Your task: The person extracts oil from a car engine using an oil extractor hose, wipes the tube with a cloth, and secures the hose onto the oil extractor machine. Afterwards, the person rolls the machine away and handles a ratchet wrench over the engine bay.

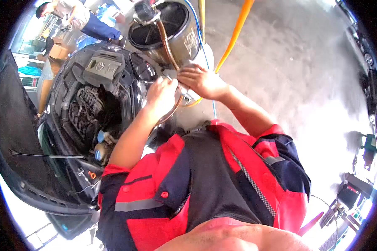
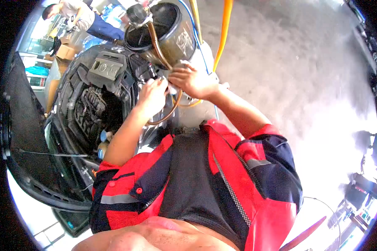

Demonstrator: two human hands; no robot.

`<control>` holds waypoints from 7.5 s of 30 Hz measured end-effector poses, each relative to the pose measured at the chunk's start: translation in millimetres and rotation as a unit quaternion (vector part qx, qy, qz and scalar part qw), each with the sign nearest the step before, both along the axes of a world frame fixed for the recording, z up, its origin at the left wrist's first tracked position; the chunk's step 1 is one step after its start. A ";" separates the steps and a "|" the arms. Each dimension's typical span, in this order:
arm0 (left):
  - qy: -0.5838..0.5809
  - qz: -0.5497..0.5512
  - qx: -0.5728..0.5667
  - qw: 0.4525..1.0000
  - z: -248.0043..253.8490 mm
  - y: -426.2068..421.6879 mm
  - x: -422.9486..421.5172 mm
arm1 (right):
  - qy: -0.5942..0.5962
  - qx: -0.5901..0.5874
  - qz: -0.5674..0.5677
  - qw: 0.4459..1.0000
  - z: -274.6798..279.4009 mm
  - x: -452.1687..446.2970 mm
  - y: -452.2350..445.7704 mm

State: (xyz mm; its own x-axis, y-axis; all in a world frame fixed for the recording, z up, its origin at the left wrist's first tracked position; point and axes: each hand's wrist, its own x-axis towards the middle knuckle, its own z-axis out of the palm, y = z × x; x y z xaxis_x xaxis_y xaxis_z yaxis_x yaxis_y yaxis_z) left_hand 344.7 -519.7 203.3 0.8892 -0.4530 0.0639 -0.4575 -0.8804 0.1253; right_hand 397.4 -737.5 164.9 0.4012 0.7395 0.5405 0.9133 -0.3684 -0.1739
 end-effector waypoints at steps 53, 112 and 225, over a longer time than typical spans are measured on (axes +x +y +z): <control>-0.317 -0.240 -0.110 0.911 194.1 93.2 263.0 | 0.382 0.305 -0.420 0.765 -31.5 -33.7 40.3; -0.077 -0.209 0.067 0.973 101.3 114.3 382.4 | 0.324 0.389 -0.512 0.694 10.2 -96.6 31.5; 0.002 0.764 -0.437 0.476 -179.3 136.7 -171.9 | 0.236 -0.146 0.039 0.960 85.1 383.0 96.9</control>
